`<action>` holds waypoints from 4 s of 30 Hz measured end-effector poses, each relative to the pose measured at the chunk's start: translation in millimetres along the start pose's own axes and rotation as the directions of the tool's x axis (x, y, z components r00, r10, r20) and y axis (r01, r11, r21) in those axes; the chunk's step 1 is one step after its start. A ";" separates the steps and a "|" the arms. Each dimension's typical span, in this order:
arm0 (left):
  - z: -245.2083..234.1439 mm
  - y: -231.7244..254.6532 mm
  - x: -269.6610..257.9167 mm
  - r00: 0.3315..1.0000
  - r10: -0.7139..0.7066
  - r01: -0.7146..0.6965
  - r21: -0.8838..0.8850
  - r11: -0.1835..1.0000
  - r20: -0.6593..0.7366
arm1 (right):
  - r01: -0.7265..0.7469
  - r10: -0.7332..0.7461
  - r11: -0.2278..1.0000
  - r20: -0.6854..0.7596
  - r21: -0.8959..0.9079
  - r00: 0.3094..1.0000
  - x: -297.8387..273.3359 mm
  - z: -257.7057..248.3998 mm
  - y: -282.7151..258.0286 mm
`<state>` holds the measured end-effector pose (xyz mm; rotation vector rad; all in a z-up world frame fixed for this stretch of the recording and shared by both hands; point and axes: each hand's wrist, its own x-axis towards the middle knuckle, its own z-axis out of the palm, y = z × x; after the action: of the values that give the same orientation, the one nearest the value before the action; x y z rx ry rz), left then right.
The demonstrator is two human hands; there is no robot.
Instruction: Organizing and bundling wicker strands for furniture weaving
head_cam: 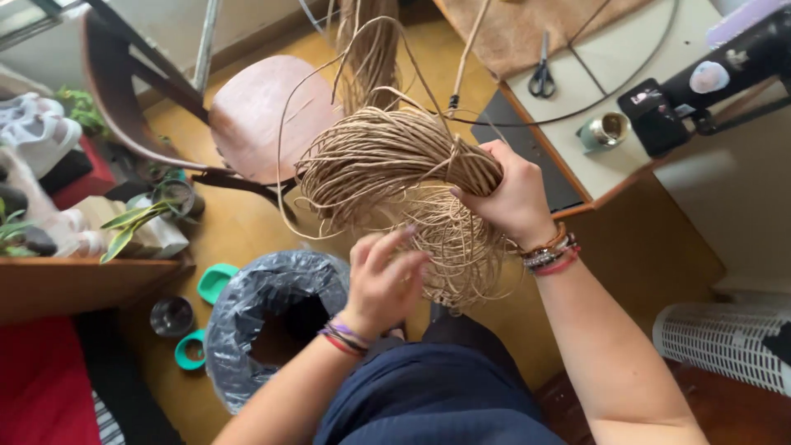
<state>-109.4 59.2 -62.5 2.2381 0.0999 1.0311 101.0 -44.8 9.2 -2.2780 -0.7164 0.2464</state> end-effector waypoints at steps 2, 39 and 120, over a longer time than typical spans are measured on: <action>-0.8 19.5 -4.0 0.926 0.193 -0.137 0.187 0.973 -0.324 | -0.038 0.039 0.999 0.012 -0.030 0.999 -1.4 6.5 -4.4; 100.3 89.7 99.6 0.722 -0.613 0.598 -0.735 0.320 0.321 | -0.138 -0.053 0.863 0.360 0.486 0.931 -148.1 -8.6 123.6; -9.5 -28.3 19.7 0.885 -0.251 0.330 -0.909 -0.254 0.392 | -0.063 0.329 0.861 0.458 -0.505 0.826 -122.2 106.9 312.0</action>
<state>-97.0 92.7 -62.2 0.5573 -0.1618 0.3429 92.2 -232.5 -288.1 -2.7931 -0.8803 0.9319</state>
